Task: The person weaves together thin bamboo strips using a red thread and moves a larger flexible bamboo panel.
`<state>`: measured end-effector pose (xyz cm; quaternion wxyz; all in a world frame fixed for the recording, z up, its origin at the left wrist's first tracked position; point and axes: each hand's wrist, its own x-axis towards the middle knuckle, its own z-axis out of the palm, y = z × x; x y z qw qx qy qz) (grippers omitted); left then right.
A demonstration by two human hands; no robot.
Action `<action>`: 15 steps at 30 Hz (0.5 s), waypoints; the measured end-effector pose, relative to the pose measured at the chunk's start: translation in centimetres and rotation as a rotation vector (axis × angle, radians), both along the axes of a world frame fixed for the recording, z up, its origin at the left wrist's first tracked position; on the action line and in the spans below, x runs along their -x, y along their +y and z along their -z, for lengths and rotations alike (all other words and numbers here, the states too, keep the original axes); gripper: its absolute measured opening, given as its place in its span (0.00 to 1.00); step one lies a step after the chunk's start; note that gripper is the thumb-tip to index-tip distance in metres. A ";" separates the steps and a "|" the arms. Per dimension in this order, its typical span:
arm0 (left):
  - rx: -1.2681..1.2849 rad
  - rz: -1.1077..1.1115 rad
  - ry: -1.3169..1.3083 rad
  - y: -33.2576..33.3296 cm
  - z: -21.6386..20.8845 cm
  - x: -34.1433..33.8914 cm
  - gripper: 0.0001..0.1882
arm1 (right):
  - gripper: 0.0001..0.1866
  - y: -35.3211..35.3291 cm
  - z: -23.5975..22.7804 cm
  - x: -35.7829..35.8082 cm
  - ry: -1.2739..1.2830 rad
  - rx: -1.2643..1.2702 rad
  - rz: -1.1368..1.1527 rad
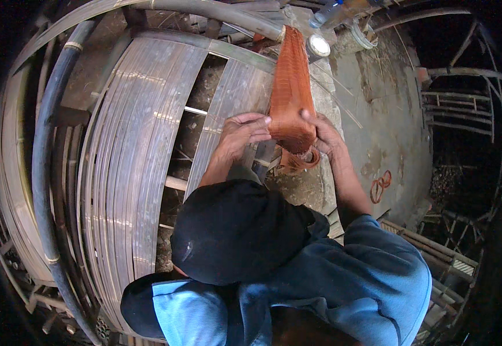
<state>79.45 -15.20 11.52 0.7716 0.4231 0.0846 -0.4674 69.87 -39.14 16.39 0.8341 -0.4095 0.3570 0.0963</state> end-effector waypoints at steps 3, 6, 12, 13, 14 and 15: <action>0.039 -0.013 0.012 0.4 0.1 -0.1 0.19 | 0.28 2.4 -1.1 -0.5 -0.008 0.240 -0.209; 0.021 -0.010 0.049 0.4 0.2 -0.2 0.19 | 0.26 1.6 -0.9 -0.8 0.050 0.290 -0.235; 0.016 -0.035 0.048 0.6 0.3 -0.1 0.18 | 0.20 0.5 -0.7 -0.4 0.060 0.279 -0.254; 0.016 -0.033 0.050 0.6 0.2 0.0 0.18 | 0.21 0.6 -0.7 -0.4 0.045 0.280 -0.255; 0.018 -0.038 0.043 0.5 0.2 0.0 0.16 | 0.21 0.7 -0.7 -0.4 0.029 0.282 -0.257; 0.021 -0.042 0.037 0.5 0.2 0.0 0.15 | 0.21 0.9 -0.7 -0.4 0.030 0.281 -0.256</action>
